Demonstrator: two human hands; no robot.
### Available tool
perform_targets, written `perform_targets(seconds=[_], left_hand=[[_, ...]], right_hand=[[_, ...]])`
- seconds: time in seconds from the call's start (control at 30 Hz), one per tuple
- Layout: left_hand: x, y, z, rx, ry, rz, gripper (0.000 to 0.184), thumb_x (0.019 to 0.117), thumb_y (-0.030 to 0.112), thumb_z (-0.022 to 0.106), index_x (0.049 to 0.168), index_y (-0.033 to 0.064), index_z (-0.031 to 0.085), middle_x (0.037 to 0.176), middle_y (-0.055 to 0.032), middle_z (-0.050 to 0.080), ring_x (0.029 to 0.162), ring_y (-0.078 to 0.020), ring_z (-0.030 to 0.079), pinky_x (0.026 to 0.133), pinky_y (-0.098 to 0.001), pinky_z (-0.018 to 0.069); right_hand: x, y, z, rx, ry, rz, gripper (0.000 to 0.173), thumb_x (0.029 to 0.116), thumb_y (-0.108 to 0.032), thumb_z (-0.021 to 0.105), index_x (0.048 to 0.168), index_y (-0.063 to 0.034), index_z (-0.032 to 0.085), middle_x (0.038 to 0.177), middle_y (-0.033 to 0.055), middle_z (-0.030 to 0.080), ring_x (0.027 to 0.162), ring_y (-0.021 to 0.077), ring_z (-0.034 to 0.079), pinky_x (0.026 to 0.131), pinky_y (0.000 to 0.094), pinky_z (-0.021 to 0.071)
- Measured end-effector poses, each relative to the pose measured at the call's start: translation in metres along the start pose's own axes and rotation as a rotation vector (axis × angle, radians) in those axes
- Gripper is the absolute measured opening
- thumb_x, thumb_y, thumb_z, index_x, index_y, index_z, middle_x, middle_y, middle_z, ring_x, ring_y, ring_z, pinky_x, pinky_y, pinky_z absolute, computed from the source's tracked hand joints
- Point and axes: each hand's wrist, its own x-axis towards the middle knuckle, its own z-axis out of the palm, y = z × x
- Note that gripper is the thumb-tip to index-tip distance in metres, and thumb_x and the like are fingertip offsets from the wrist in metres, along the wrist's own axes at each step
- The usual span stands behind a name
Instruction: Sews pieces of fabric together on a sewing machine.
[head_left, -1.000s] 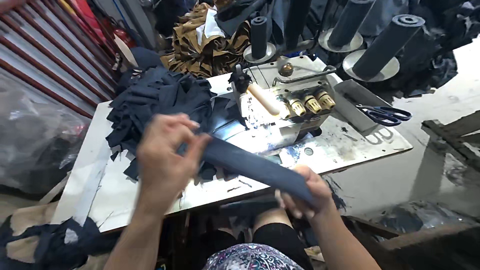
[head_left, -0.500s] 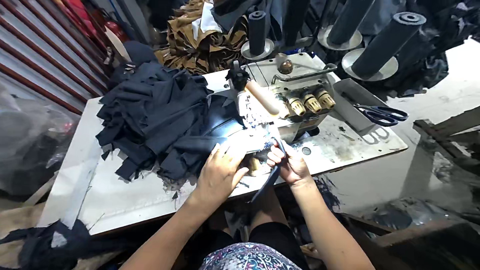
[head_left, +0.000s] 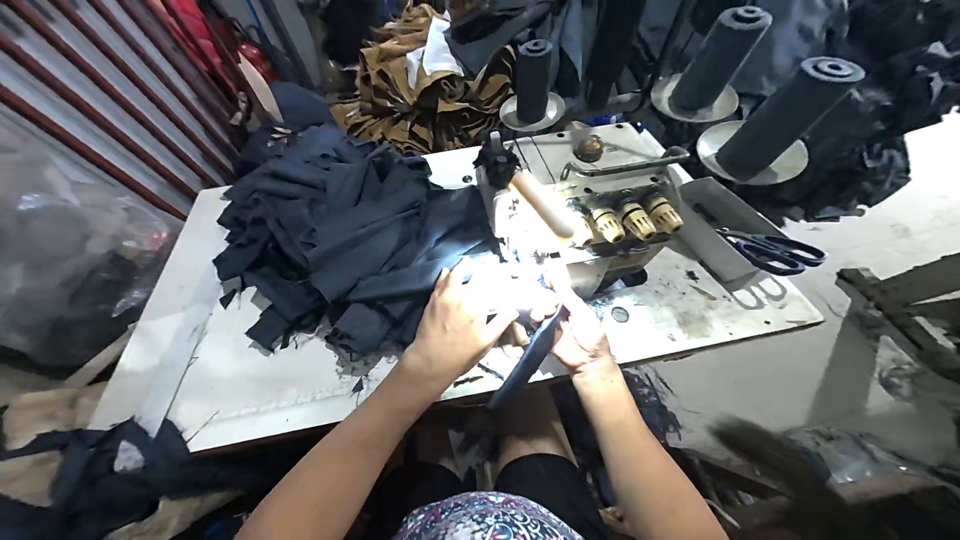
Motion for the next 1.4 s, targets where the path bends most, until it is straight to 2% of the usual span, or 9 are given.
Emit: perform_targets(seconds=[0.13,0.23,0.33,0.43,0.57,0.77,0.93,1.13,1.4], left_hand=[[0.003,0.001,-0.018,-0.202,-0.044,-0.110,0.055,0.1048,0.051,0.042,0.134,0.0129,0.068,0.146,-0.0080,0.060,0.143,-0.0279,0.049,0.120,-0.0547,0.0340],[-0.016,0.033,-0.031,-0.368,0.133,-0.152,0.044,0.0880,0.056,0.070,0.087,0.0126,0.075,0.112,-0.0057,0.069,0.103,-0.0222,0.065,0.086,-0.0455,0.0564],[-0.031,0.045,-0.054,-0.497,0.217,-0.118,0.025,0.0901,0.034,0.073,0.074,0.0154,0.067,0.109,0.0013,0.070,0.104,-0.0124,0.067,0.083,-0.0351,0.0585],[-0.033,0.007,-0.096,-0.307,0.347,-0.158,0.025,0.0944,0.025,0.071,0.081,0.0044,0.066,0.117,-0.0118,0.069,0.117,-0.0217,0.065,0.098,-0.0396,0.0548],[-0.026,-0.074,-0.109,0.051,0.319,-0.393,0.032,0.1023,0.021,0.060,0.109,-0.0102,0.063,0.128,-0.0338,0.056,0.120,-0.0533,0.055,0.100,-0.0680,0.0434],[-0.026,-0.021,-0.004,-0.138,0.161,0.128,0.028,0.0992,0.014,0.057,0.118,0.0043,0.074,0.123,-0.0137,0.072,0.119,-0.0301,0.067,0.105,-0.0466,0.0521],[-0.033,-0.012,0.011,-0.058,0.069,0.098,0.042,0.1005,0.035,0.056,0.130,0.0082,0.069,0.133,-0.0126,0.068,0.134,-0.0323,0.058,0.116,-0.0555,0.0403],[-0.032,-0.010,0.011,-0.010,0.067,0.074,0.049,0.0984,0.045,0.056,0.128,0.0080,0.070,0.134,-0.0134,0.066,0.141,-0.0349,0.050,0.117,-0.0569,0.0381],[-0.036,-0.009,0.009,-0.016,0.066,0.116,0.048,0.1007,0.047,0.053,0.131,0.0128,0.069,0.136,-0.0102,0.067,0.143,-0.0388,0.048,0.116,-0.0624,0.0363]], right_hand=[[-0.020,0.003,0.014,-0.311,-0.015,-0.036,0.020,0.1030,-0.017,0.045,0.102,-0.0075,0.062,0.071,-0.0001,0.063,0.063,0.0087,0.063,0.065,0.0261,0.0574],[-0.046,0.004,0.029,-0.437,-0.243,-0.028,0.013,0.0981,-0.020,0.060,0.096,-0.0102,0.068,0.078,-0.0025,0.070,0.068,0.0051,0.067,0.066,0.0245,0.0583],[-0.065,-0.002,0.034,-0.284,-0.587,0.069,0.019,0.1019,-0.026,0.062,0.109,-0.0128,0.075,0.088,-0.0006,0.076,0.073,0.0056,0.071,0.068,0.0244,0.0603],[-0.064,-0.020,0.031,-0.148,-0.859,-0.005,0.025,0.1039,-0.034,0.058,0.113,-0.0163,0.073,0.084,-0.0054,0.074,0.070,0.0018,0.069,0.063,0.0195,0.0577],[-0.044,-0.031,0.014,-0.183,-0.603,-0.029,0.027,0.0968,-0.044,0.065,0.094,-0.0198,0.077,0.069,-0.0112,0.069,0.064,0.0007,0.066,0.065,0.0216,0.0572],[-0.016,0.004,-0.016,-0.016,-0.277,0.117,0.021,0.1024,-0.026,0.054,0.094,-0.0130,0.069,0.069,-0.0046,0.061,0.060,0.0045,0.059,0.062,0.0211,0.0521],[-0.036,0.005,-0.027,0.024,-0.218,0.265,0.052,0.1062,-0.056,0.034,0.108,-0.0148,0.065,0.079,-0.0021,0.064,0.066,0.0084,0.063,0.064,0.0245,0.0557],[-0.064,0.052,-0.011,0.202,-0.537,0.554,0.039,0.1051,-0.042,0.049,0.120,-0.0140,0.071,0.083,0.0000,0.070,0.076,0.0112,0.067,0.073,0.0293,0.0568],[-0.034,-0.013,-0.008,0.188,-0.157,0.102,0.070,0.1039,-0.064,0.015,0.094,-0.0127,0.063,0.073,-0.0019,0.054,0.063,0.0112,0.053,0.063,0.0286,0.0490]])
